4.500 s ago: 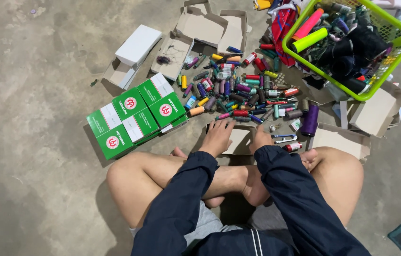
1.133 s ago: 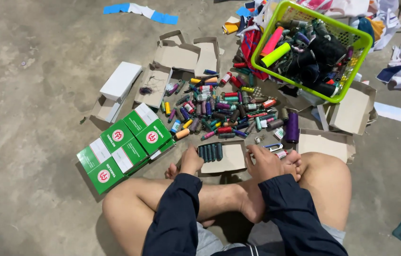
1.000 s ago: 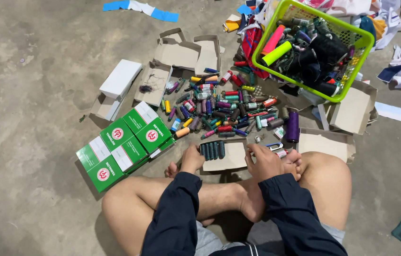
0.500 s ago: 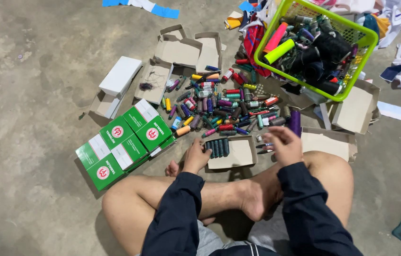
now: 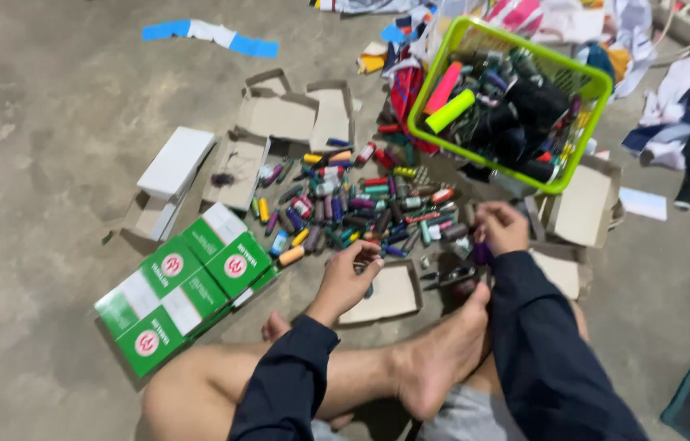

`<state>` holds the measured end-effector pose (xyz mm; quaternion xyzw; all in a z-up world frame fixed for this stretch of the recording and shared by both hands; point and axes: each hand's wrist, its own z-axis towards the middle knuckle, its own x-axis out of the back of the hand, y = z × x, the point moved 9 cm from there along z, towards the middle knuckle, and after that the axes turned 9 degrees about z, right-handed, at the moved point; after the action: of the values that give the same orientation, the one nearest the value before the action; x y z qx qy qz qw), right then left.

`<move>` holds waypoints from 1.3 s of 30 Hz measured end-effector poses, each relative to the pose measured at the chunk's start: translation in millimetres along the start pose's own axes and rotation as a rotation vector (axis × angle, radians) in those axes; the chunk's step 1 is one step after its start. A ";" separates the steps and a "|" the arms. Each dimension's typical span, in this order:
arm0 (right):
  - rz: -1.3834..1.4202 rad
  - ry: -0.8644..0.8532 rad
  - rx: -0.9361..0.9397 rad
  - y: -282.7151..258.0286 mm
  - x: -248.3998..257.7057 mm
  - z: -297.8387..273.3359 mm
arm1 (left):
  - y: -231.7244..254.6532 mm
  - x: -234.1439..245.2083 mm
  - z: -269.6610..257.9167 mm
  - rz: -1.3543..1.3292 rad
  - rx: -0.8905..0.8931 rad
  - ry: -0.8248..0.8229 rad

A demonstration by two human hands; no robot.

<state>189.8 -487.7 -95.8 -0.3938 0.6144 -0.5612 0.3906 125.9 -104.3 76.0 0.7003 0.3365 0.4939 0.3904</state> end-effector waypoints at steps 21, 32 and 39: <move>-0.876 -0.256 -0.091 -10.9 -61.0 -11.0 | -87.2 -24.2 65.6 0.028 -0.032 0.248; -0.874 -0.382 -0.014 -32.5 -81.9 -19.7 | -83.5 -28.2 62.2 0.008 -0.073 0.226; -0.605 -0.311 0.018 -64.7 -81.0 -32.3 | -75.7 -7.9 49.9 0.047 -0.109 0.301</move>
<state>194.0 -404.5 -26.2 -0.6356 0.3976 -0.5904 0.2988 164.8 -86.3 -4.3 0.6038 0.3473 0.6200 0.3612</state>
